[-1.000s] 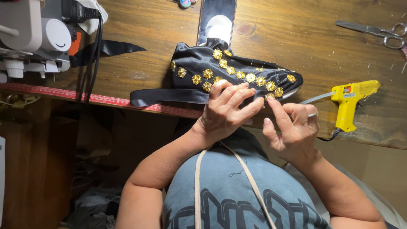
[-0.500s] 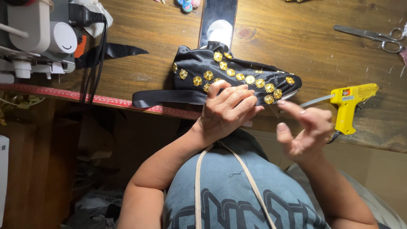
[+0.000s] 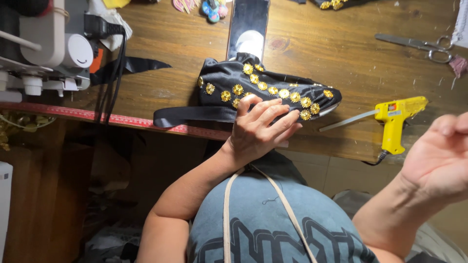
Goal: Decorating a black fabric boot with yellow flower ornaments using a hot glue gun and handling fabric components.
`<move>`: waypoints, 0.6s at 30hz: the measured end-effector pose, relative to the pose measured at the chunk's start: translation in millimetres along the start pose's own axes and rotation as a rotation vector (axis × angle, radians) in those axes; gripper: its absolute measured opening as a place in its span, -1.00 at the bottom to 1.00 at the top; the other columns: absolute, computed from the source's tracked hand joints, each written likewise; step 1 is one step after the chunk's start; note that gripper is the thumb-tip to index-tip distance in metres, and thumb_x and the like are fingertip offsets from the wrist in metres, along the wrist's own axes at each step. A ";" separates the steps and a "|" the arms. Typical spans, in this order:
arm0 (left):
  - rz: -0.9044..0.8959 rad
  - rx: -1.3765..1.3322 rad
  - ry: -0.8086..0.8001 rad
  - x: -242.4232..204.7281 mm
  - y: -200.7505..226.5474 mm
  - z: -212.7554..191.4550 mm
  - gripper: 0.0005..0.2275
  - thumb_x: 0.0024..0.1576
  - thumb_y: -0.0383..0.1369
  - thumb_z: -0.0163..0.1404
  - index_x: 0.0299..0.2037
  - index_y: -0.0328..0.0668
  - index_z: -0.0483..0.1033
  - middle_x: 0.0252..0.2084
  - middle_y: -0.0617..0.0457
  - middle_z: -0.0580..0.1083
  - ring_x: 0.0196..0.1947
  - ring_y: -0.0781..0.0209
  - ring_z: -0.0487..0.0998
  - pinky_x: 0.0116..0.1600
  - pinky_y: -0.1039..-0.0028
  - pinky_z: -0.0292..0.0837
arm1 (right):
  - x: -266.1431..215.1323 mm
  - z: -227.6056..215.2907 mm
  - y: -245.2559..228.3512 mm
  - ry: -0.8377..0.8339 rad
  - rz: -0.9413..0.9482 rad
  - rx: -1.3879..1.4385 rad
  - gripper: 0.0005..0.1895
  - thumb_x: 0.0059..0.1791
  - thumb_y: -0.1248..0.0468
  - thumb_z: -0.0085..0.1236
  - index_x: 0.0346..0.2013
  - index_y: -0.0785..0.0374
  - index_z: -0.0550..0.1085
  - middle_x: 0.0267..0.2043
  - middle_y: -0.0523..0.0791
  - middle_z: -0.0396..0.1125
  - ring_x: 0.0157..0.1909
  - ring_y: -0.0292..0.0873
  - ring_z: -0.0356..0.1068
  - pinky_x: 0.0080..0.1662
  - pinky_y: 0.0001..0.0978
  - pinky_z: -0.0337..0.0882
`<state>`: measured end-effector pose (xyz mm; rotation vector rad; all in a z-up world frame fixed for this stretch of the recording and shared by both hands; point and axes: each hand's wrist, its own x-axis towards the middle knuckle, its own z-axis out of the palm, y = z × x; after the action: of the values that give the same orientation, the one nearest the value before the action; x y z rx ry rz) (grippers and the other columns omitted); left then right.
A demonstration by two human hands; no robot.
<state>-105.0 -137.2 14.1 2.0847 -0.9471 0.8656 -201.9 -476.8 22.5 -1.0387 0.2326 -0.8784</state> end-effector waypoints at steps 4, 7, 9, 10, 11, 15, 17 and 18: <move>-0.004 0.000 0.008 6.4 4.4 -5.7 -0.88 0.25 -0.23 0.15 -0.20 -0.03 0.58 -0.17 0.12 0.56 -0.17 0.19 0.63 0.09 0.32 0.24 | -7.7 -33.2 -9.5 -0.025 0.151 -0.003 -0.77 0.14 0.30 0.28 -0.33 0.07 0.40 -0.27 -0.30 0.17 -0.16 -0.45 0.17 0.01 -0.69 0.25; -0.021 0.040 -0.015 3.8 4.3 -7.2 -0.78 0.25 -0.07 0.11 -0.09 0.04 0.59 0.00 0.08 0.51 -0.03 0.13 0.56 0.16 0.23 0.25 | -3.6 -52.9 -8.5 -0.027 0.114 0.055 -0.87 0.15 0.37 0.14 -0.27 0.11 0.43 -0.20 -0.28 0.15 -0.08 -0.41 0.15 0.08 -0.65 0.27; -0.053 0.082 -0.041 5.1 2.0 -7.3 -0.64 0.25 0.10 0.07 0.04 0.11 0.62 0.13 0.08 0.45 0.11 0.09 0.49 0.22 0.14 0.27 | -7.4 -45.4 -6.3 -0.098 0.044 -0.042 -0.94 0.12 0.30 0.14 -0.23 0.13 0.44 -0.12 -0.24 0.13 0.00 -0.35 0.12 0.14 -0.55 0.22; -0.064 0.060 -0.137 8.5 0.4 -6.8 -0.57 0.26 0.16 -0.04 0.11 0.12 0.59 0.24 0.02 0.38 0.24 0.01 0.38 0.31 0.07 0.16 | -10.7 -40.0 -5.4 -0.202 -0.060 -0.197 -0.88 0.09 0.20 0.14 -0.16 0.15 0.45 0.00 -0.18 0.10 0.11 -0.26 0.08 0.23 -0.39 0.13; -0.079 0.039 -0.229 11.9 -0.6 -5.8 -0.49 0.27 0.22 -0.14 0.17 0.14 0.57 0.35 -0.05 0.32 0.38 -0.07 0.27 0.41 -0.02 0.04 | -12.3 -34.5 -5.0 -0.311 -0.164 -0.353 -0.74 0.05 0.09 0.13 -0.10 0.18 0.46 0.12 -0.12 0.07 0.22 -0.16 0.03 0.32 -0.23 0.05; -0.025 0.020 -0.201 9.6 -4.6 4.0 -0.52 0.15 0.21 0.04 0.04 0.09 0.59 0.35 -0.06 0.30 0.46 -0.14 0.08 0.41 -0.17 -0.09 | -33.2 -2.9 2.2 -0.515 -0.374 -0.664 -0.46 -0.03 -0.11 0.12 0.03 0.23 0.49 0.36 0.01 0.01 0.45 0.03 -0.06 0.49 0.09 -0.12; 0.019 0.035 -0.241 18.7 -5.2 -5.5 -0.53 0.24 0.22 -0.05 0.04 0.08 0.57 0.22 0.02 0.43 0.34 -0.09 0.32 0.35 -0.06 0.05 | -45.9 16.1 9.1 -0.711 -0.585 -0.980 -0.17 -0.10 -0.32 0.11 0.17 0.29 0.52 0.60 0.14 -0.06 0.68 0.22 -0.16 0.66 0.42 -0.29; 0.022 0.032 -0.246 18.4 -5.4 -5.2 -0.53 0.24 0.22 -0.05 0.04 0.08 0.57 0.22 0.02 0.43 0.34 -0.09 0.32 0.35 -0.06 0.05 | -55.7 34.1 20.3 -0.705 -0.581 -0.981 -0.17 -0.10 -0.32 0.11 0.17 0.29 0.52 0.60 0.14 -0.06 0.68 0.22 -0.16 0.66 0.42 -0.29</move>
<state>-92.7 -137.0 29.6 2.2484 -1.0912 0.6489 -208.6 -409.7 10.9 -2.3412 -0.2975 -0.8437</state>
